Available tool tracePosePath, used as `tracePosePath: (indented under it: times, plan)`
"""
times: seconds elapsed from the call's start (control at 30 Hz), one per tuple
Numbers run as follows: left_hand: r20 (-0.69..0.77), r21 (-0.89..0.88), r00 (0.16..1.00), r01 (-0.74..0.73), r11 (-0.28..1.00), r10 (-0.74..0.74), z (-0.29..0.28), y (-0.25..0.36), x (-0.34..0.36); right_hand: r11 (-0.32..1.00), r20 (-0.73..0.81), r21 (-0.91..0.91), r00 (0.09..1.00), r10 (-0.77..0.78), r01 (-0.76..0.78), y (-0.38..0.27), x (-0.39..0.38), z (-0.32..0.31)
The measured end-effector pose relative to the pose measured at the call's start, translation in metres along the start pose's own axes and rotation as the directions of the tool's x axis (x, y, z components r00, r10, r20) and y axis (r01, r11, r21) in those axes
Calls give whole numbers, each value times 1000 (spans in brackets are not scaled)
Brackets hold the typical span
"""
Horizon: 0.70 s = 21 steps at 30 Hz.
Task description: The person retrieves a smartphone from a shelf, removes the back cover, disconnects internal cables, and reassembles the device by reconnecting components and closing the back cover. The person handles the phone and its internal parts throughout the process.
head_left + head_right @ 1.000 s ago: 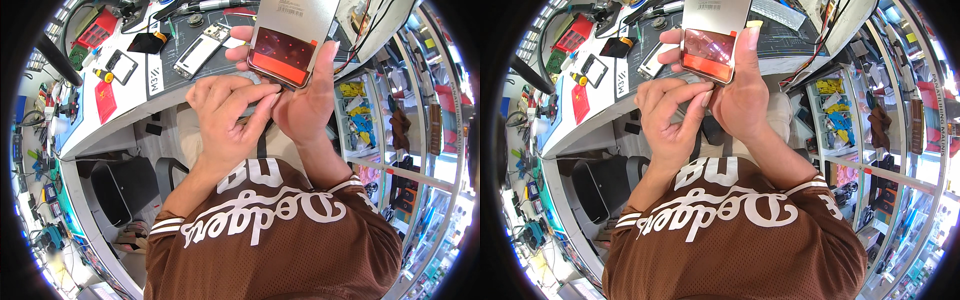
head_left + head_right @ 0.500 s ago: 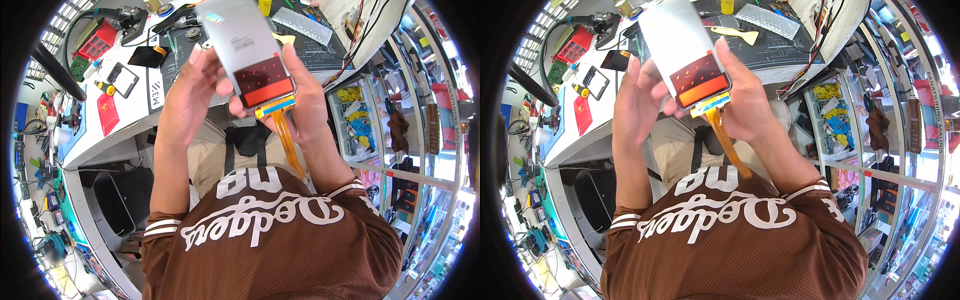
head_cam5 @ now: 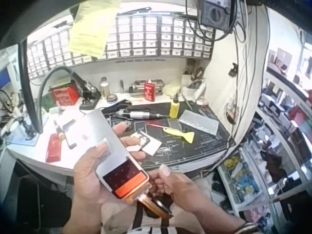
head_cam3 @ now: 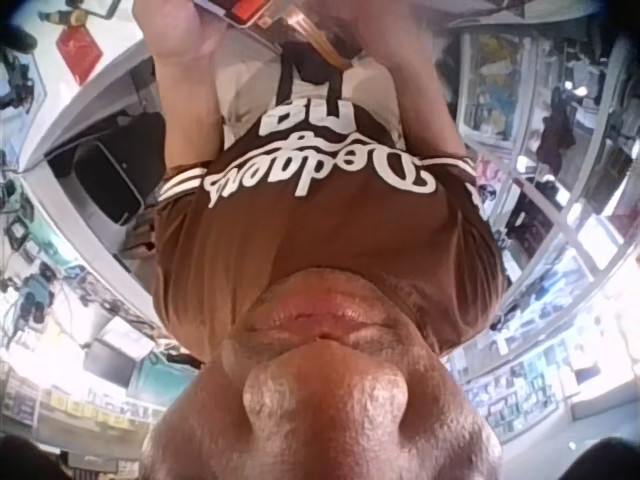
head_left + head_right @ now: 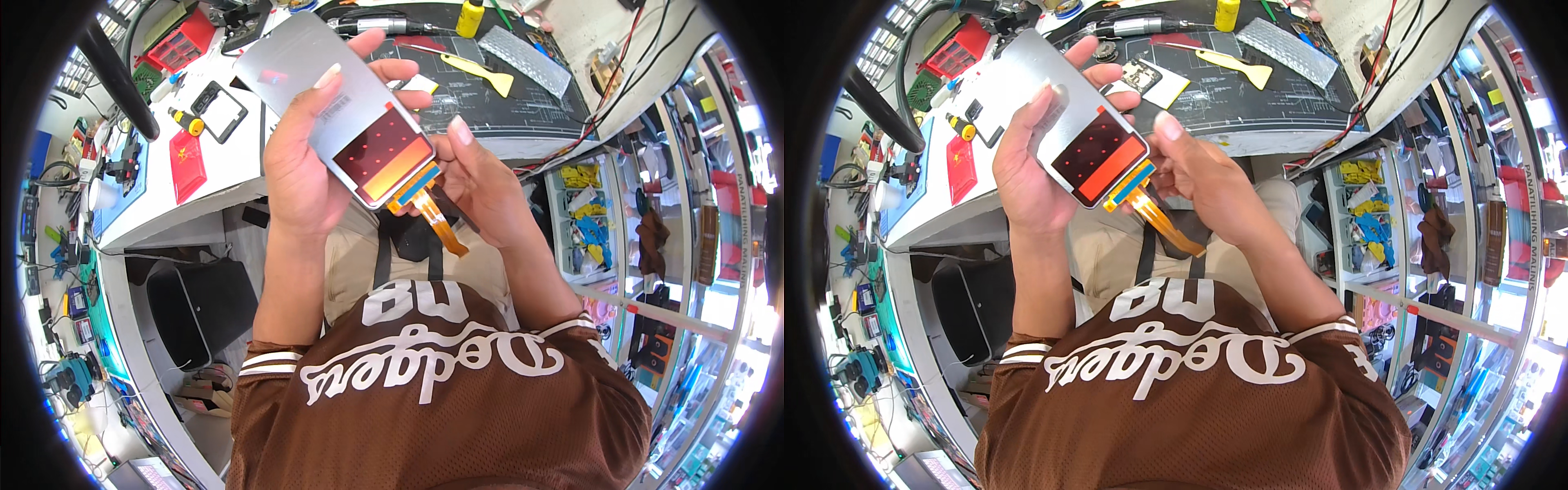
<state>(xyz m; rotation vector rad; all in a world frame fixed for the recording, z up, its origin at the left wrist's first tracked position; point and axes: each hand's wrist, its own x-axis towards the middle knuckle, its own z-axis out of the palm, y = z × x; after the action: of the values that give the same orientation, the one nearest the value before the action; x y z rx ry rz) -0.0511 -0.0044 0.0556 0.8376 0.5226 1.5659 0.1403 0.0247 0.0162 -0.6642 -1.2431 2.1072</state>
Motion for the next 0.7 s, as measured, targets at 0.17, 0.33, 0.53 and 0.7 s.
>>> tracePosePath:
  times: [0.17,0.33,0.53,0.7]
  plan:
    - [-195,95,980,-28,995,47,-25,17,-14,968,-106,-236,988,-113,86,-5,-6,-16]
    - [-265,198,960,-41,979,94,-35,12,-19,911,-44,-377,979,-198,168,6,-2,-7]
    - [-198,251,970,-91,964,143,-28,8,-24,983,37,-185,999,14,-7,4,10,20]
    - [-209,231,966,-104,967,154,-26,5,-23,992,33,-45,992,118,-117,3,28,8]
